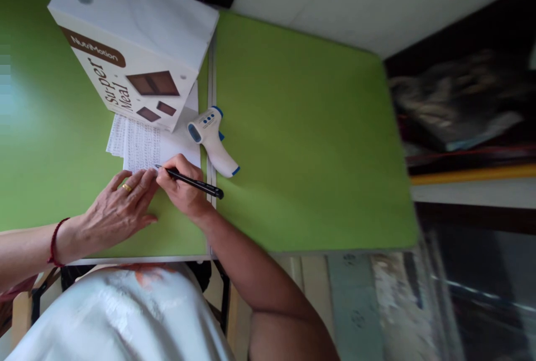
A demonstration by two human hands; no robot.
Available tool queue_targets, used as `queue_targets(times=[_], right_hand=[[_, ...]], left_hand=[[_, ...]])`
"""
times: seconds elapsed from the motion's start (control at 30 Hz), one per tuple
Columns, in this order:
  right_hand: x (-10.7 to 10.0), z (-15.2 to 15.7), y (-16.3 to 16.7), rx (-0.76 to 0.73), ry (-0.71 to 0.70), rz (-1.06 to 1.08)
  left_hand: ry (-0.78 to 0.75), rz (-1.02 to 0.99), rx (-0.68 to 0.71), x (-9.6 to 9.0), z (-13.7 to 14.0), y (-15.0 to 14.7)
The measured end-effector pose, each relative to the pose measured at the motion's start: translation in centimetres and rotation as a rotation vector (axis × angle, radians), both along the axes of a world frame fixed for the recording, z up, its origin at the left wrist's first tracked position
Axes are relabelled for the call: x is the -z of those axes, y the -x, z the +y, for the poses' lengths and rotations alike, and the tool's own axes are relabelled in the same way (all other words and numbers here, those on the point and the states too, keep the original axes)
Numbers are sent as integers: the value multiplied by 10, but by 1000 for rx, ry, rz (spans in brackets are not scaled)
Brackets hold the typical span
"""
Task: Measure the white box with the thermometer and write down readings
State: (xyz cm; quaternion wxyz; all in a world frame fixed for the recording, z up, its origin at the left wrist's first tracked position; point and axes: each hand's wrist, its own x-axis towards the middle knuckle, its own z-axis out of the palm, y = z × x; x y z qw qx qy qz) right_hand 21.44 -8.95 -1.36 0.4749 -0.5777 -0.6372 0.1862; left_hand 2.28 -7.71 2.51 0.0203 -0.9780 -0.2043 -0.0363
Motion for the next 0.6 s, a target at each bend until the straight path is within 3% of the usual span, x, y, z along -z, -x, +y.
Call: queue_targets(times=[0.6], right_hand=[[0, 1, -1, -9, 36, -26]], left_hand=[[6, -11, 1, 1, 1, 2]])
